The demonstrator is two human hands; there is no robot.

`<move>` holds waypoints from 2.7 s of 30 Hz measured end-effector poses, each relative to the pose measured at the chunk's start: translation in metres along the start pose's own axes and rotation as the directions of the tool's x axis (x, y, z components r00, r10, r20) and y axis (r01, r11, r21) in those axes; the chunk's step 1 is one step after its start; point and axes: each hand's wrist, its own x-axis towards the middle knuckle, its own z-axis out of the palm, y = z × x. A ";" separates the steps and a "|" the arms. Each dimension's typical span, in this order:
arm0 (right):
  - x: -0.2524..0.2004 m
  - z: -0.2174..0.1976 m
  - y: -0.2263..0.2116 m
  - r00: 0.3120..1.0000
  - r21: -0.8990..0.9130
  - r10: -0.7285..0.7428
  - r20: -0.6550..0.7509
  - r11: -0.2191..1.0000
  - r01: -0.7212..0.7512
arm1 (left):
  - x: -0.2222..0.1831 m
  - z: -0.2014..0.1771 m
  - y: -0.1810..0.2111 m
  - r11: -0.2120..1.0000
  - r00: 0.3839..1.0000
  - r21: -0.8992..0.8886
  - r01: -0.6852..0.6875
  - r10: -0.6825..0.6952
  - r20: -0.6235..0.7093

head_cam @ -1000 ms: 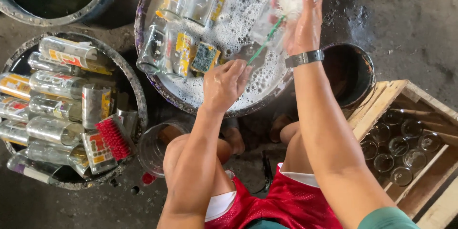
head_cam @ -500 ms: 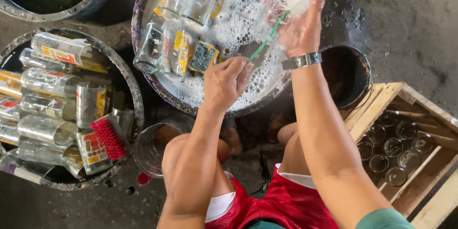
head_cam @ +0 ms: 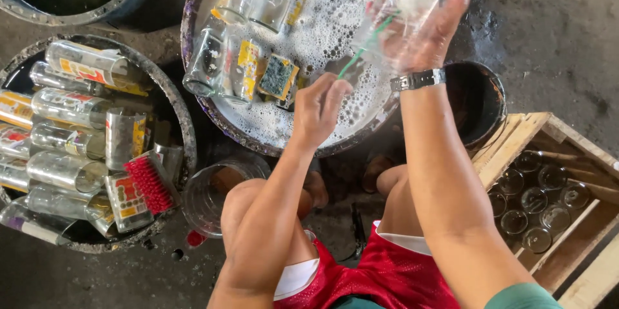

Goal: Washing glass jars by scrubbing them with a sponge and bottle brush in soapy water and rinsing them in a separate bucket.

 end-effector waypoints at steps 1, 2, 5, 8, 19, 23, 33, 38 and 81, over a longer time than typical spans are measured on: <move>-0.002 0.002 0.003 0.984 0.133 0.004 0.181 0.991 -0.028 | -0.001 0.001 0.006 0.950 0.982 -0.252 0.187 -0.188 0.022; -0.004 0.003 0.006 0.935 0.260 -0.026 0.354 0.963 -0.072 | -0.002 0.002 0.011 0.804 0.930 -0.478 0.354 -0.355 0.092; 0.006 -0.017 0.010 0.871 0.285 -0.001 0.492 0.945 -0.160 | -0.004 0.008 0.016 0.631 0.883 -0.637 0.443 -0.428 0.191; 0.005 -0.025 0.006 0.862 0.412 0.092 0.498 0.849 -0.329 | -0.002 0.003 0.027 0.755 0.905 -0.507 0.417 -0.398 0.151; -0.002 0.025 -0.019 0.955 0.187 0.025 -0.297 0.982 0.032 | -0.048 -0.030 0.047 0.942 0.994 0.322 0.096 -0.110 0.025; 0.012 -0.011 -0.004 0.844 -0.494 -0.359 -0.398 0.859 0.132 | -0.061 -0.021 0.050 0.933 0.987 0.322 0.161 -0.148 -0.064; -0.004 0.022 -0.012 1.000 0.122 -0.005 0.024 0.993 0.003 | -0.033 0.011 0.056 0.961 0.970 0.139 0.240 -0.234 -0.060; 0.012 -0.014 -0.015 0.920 -0.266 -0.261 -0.293 0.946 0.184 | -0.082 0.001 0.075 0.939 0.957 0.206 0.275 -0.247 -0.152; -0.001 -0.004 -0.003 0.957 -0.111 0.233 0.175 0.970 -0.216 | -0.060 0.035 0.041 0.859 0.960 0.429 0.278 -0.229 -0.164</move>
